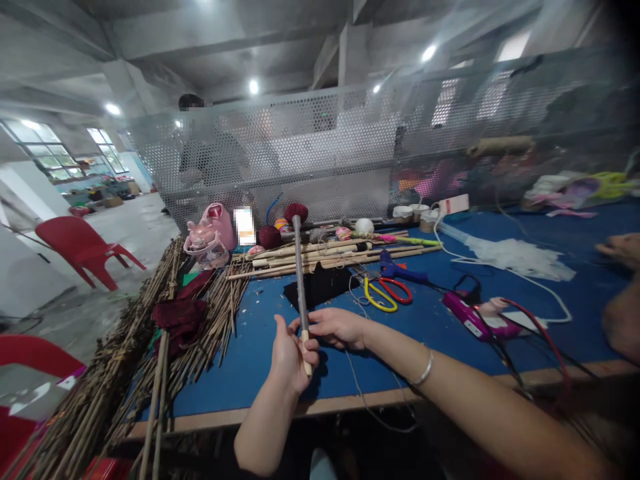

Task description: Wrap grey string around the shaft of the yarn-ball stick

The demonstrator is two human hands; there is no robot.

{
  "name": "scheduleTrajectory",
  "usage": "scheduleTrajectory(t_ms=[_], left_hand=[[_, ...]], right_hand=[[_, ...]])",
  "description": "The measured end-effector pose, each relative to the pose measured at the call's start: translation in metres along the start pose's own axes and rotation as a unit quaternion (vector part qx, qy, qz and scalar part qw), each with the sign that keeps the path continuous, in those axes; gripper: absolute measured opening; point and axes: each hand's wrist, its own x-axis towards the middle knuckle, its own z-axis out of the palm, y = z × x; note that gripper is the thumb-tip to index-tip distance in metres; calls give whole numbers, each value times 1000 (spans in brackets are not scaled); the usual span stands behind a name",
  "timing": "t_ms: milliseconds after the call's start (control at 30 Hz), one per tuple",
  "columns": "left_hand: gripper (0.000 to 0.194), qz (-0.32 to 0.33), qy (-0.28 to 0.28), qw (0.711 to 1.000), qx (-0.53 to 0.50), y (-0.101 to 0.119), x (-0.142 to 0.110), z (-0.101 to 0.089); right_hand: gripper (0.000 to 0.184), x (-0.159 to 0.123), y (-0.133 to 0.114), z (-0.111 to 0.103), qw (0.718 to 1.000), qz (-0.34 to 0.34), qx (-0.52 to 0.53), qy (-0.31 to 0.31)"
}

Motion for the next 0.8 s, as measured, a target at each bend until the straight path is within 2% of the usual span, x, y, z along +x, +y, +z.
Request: scheduleTrajectory(t_ms=[100, 200, 300, 400, 500, 567, 667, 733, 800], left_hand=[[39, -5, -11, 1000, 18, -3, -3, 3], [33, 70, -10, 990, 125, -12, -8, 3], [46, 169, 7, 945, 280, -20, -14, -6], [35, 222, 36, 885, 408, -17, -18, -16], [33, 232, 72, 838, 488, -6, -21, -22], [31, 217, 62, 825, 517, 0, -22, -24], [30, 199, 30, 831, 519, 2, -21, -25], [30, 182, 12, 855, 485, 0, -19, -25], [30, 163, -4, 895, 415, -5, -17, -24]], right_hand=[[32, 1, 4, -5, 998, -12, 50, -34], [27, 3, 11, -7, 996, -40, 81, -4], [22, 5, 15, -7, 995, -38, 87, 19], [19, 5, 14, -6, 996, -28, 76, 33], [17, 4, 14, -5, 996, -30, 57, 54], [14, 4, 15, -3, 997, -29, 41, 61], [11, 3, 15, -1, 997, -36, 23, 69], [12, 2, 14, -1, 997, -44, 20, 66], [15, 1, 13, -1, 997, -50, 27, 55]])
